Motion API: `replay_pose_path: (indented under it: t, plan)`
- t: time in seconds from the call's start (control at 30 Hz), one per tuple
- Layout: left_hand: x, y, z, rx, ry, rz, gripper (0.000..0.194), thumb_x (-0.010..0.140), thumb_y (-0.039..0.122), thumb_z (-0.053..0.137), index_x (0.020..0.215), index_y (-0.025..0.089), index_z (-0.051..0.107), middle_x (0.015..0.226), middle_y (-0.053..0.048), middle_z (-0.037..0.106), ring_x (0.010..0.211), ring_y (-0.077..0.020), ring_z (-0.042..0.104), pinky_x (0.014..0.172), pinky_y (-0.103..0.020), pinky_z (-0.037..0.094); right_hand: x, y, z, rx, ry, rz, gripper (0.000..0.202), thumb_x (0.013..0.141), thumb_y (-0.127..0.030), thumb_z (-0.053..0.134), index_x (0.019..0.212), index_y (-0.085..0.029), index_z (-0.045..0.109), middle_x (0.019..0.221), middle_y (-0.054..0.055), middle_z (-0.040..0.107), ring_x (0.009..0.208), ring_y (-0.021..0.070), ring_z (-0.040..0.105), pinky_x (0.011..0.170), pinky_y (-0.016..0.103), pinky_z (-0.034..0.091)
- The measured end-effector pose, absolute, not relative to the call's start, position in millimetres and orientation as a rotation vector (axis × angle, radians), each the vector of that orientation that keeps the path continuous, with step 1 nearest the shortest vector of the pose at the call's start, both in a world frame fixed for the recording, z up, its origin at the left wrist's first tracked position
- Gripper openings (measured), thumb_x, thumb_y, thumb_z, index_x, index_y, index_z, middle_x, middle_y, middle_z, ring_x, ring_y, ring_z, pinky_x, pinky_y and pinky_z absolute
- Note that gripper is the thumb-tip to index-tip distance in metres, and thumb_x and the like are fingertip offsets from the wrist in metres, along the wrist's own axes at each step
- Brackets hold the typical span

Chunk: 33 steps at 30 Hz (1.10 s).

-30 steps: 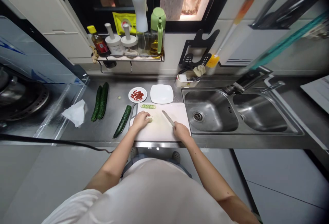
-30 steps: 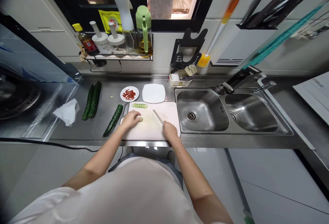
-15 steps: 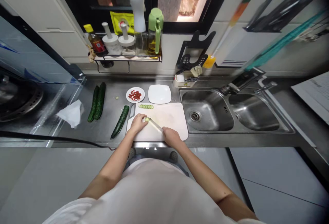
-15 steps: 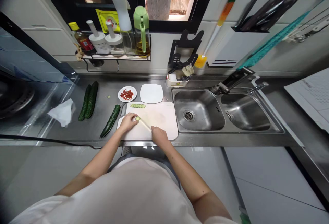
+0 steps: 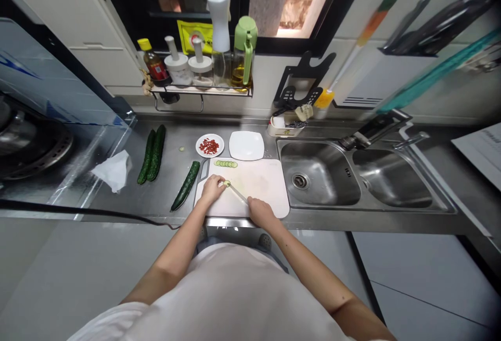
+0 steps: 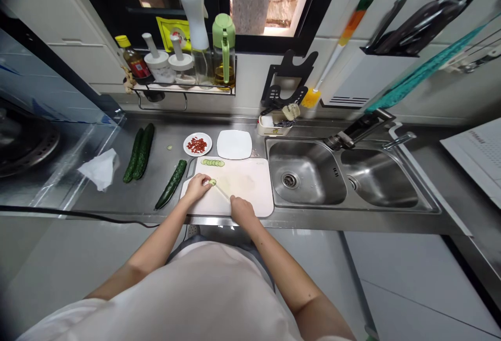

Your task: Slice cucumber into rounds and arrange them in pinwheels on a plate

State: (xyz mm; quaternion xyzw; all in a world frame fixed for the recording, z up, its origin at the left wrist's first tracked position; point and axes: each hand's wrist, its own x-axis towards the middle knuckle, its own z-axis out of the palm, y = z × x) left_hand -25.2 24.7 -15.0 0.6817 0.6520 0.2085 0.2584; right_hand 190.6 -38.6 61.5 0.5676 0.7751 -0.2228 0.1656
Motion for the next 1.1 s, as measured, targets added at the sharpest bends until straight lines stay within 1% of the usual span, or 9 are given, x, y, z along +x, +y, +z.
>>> replay_pose_path:
  t: [0.33, 0.63, 0.87, 1.1]
  plan:
    - [-24, 26, -16, 1.814, 1.770, 0.581, 0.016, 0.076, 0.023, 0.066, 0.091, 0.019, 0.069, 0.091, -0.005, 0.063, 0.085, -0.0177, 0.058, 0.078, -0.029, 0.044, 180, -40, 65, 1.608, 2.176, -0.683, 0.031, 0.087, -0.001, 0.038, 0.114, -0.011, 0.052, 0.101, 0.016, 0.068, 0.098, 0.0228, 0.065, 0.077, 0.028, 0.045]
    - [-23, 25, -14, 1.802, 1.778, 0.595, 0.015, 0.076, 0.021, 0.066, 0.091, 0.019, 0.069, 0.090, -0.005, 0.063, 0.086, -0.0178, 0.059, 0.079, -0.029, 0.044, 176, -33, 66, 1.590, 2.185, -0.695, 0.028, 0.089, -0.002, 0.038, 0.112, -0.012, 0.052, 0.103, 0.016, 0.067, 0.099, 0.0232, 0.065, 0.077, 0.029, 0.046]
    - [-24, 26, -15, 1.808, 1.768, 0.607, 0.015, 0.076, 0.020, 0.065, 0.091, 0.019, 0.069, 0.091, -0.005, 0.064, 0.086, -0.0175, 0.059, 0.079, -0.029, 0.045, 170, -27, 72, 1.569, 2.187, -0.686, 0.031, 0.089, 0.000, 0.035, 0.113, -0.012, 0.052, 0.103, 0.016, 0.067, 0.102, 0.0227, 0.065, 0.079, 0.029, 0.045]
    - [-24, 26, -13, 1.795, 1.778, 0.593, 0.015, 0.076, 0.021, 0.066, 0.091, 0.019, 0.069, 0.091, -0.004, 0.064, 0.085, -0.0176, 0.059, 0.079, -0.029, 0.045, 169, -23, 72, 1.562, 2.183, -0.704, 0.029, 0.091, -0.003, 0.037, 0.113, -0.012, 0.053, 0.106, 0.016, 0.067, 0.103, 0.0231, 0.064, 0.079, 0.029, 0.045]
